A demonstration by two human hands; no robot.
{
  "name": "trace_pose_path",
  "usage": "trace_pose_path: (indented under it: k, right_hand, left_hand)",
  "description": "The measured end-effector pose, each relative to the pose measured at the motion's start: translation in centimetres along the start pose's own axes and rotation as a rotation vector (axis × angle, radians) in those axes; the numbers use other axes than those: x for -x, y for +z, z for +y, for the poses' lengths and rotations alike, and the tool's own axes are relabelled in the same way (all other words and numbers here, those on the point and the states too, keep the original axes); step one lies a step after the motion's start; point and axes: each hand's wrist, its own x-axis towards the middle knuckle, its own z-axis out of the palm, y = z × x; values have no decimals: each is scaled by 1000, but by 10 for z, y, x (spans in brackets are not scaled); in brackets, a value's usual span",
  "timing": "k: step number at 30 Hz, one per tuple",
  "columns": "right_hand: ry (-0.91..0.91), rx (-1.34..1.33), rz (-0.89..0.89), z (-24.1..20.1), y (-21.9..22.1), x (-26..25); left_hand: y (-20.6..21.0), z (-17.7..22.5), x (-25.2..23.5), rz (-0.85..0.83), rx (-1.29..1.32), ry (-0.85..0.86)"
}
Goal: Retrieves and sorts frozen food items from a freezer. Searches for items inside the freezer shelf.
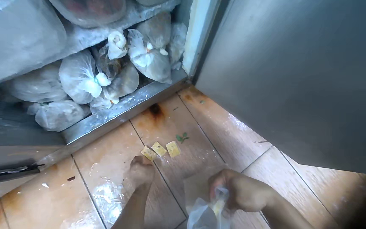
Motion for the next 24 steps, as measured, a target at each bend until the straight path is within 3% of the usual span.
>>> trace_pose_path:
  k: [5,9,12,15,19,20,22,24]
  right_hand:
    - [-17,23,38,3,0,4]
    - [-66,-34,124,9,-1,15]
    - [-133,-141,167,15,-4,24]
    - [-186,-204,181,16,-6,29]
    - [-143,-194,236,7,-8,25]
    - [-131,-182,252,3,-8,22]
    - [-114,-141,283,-7,-8,15]
    - [-96,-111,313,-15,-7,8]
  left_hand:
    - [29,42,8,-202,-442,552]
    - [56,71,0,-288,-769,768]
    - [70,71,-6,-285,-886,822]
    - [58,76,-2,-333,-682,760]
    - [-21,110,22,-152,154,626]
    - [-49,119,30,-181,338,652]
    - [-102,133,48,-464,490,814]
    - [-139,145,77,-787,159,893]
